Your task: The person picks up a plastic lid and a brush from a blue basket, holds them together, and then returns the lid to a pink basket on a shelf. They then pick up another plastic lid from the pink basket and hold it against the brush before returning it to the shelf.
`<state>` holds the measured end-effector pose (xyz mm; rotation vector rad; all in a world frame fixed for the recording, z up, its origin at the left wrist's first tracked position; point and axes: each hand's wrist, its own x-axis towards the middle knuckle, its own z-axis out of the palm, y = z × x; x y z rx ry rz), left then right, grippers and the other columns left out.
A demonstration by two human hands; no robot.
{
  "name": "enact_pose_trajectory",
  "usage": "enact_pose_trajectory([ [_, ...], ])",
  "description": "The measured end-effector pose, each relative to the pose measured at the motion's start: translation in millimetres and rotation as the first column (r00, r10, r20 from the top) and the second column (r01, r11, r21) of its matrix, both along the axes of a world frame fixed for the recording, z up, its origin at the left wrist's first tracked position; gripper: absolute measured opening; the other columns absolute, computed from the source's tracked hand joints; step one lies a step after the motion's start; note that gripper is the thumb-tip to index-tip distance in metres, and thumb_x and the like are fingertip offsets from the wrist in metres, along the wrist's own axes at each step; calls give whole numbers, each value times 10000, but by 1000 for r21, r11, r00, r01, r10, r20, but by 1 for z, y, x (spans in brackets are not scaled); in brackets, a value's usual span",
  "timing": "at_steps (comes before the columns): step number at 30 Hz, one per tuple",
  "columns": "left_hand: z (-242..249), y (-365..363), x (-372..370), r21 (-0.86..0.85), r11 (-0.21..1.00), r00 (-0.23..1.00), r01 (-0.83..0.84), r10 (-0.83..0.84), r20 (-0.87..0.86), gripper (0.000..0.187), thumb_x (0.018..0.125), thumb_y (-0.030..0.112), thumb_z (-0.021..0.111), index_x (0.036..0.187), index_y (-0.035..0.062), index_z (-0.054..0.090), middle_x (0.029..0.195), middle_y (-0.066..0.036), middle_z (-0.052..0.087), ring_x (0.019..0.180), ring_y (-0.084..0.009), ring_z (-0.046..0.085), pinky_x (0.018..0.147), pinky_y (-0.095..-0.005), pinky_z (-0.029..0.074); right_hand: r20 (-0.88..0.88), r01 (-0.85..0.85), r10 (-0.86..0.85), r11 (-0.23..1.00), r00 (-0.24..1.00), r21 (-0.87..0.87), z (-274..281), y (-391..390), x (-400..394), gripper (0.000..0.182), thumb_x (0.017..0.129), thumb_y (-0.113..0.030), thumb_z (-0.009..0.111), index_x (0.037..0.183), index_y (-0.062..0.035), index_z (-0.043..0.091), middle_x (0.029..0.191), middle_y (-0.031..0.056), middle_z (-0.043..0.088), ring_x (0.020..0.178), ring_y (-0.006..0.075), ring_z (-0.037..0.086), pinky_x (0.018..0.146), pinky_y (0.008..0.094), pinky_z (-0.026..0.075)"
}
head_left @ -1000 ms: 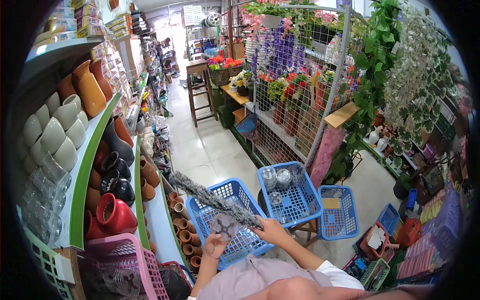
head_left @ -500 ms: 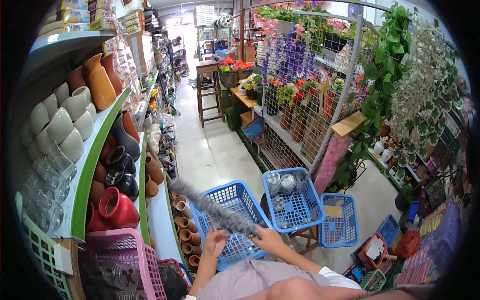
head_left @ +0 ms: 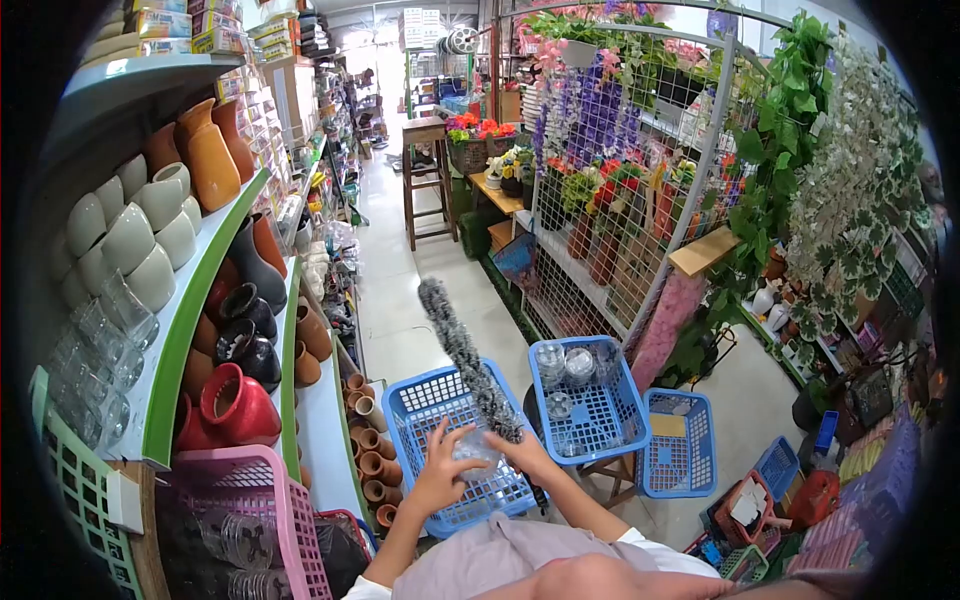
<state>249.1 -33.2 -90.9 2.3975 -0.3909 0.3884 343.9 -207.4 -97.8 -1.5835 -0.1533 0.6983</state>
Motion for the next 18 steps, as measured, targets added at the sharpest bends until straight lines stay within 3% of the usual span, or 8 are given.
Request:
enact_pose_trajectory([
  [2,0,1,0,99,995,999,5,-10,52,603,564,-78,501,1072,217,639,1395,-90,344,1334,-431,163,1100,-510,149,182,2,-15,998,983,70,-7,4,-5,390,766,-248,727,1010,28,598,876,65,641,709,119,578,625,262,472],
  [4,-16,-5,3,-381,912,967,-150,216,134,647,626,-79,532,1222,172,530,1398,-134,326,1339,-381,189,1083,-515,201,169,110,-134,984,976,143,-18,7,-4,285,742,-217,736,919,-35,606,701,-18,560,481,44,438,394,211,312],
  [5,-25,-13,7,-722,673,961,-159,275,45,565,774,38,576,1308,101,404,1375,-165,355,1324,-328,273,1053,-502,285,113,179,-194,975,974,132,-17,9,-6,291,739,-192,725,937,-16,605,749,5,592,543,69,497,466,228,392],
  [6,-39,-7,9,-721,675,961,-158,273,45,565,774,38,576,1308,101,404,1375,-165,355,1324,-328,273,1053,-502,285,112,180,-196,974,974,134,-24,13,-6,291,739,-192,725,937,-16,605,749,5,592,543,69,497,466,228,392],
  [8,-60,12,13,-881,-362,860,-305,-502,-91,474,879,193,559,1299,68,379,1323,-143,430,1242,-287,419,1010,-481,364,266,303,-343,936,901,179,-44,19,-3,312,737,-185,723,950,10,604,801,31,619,637,118,557,578,272,462],
  [9,-37,-3,5,-824,-477,855,-305,-518,-17,452,927,251,503,1302,52,349,1267,-111,494,1135,-276,523,963,-444,426,412,278,-311,950,857,140,-39,18,-3,321,745,-183,714,962,27,603,848,82,650,745,174,609,688,321,484],
  [13,-49,-20,3,-962,-120,928,-247,-316,-199,419,930,213,502,1302,73,369,1241,-113,510,1119,-262,534,906,-420,486,672,290,-178,955,719,-56,-27,13,-10,467,773,-363,679,1021,15,563,885,224,635,823,342,636,669,386,502],
  [18,-62,-7,5,-969,-138,963,-207,-205,-176,336,922,179,524,1222,86,403,1160,-115,549,1045,-261,574,851,-425,505,845,363,82,878,528,-312,-16,-10,-38,452,765,-442,663,908,-36,524,775,209,619,758,379,613,585,441,480],
])
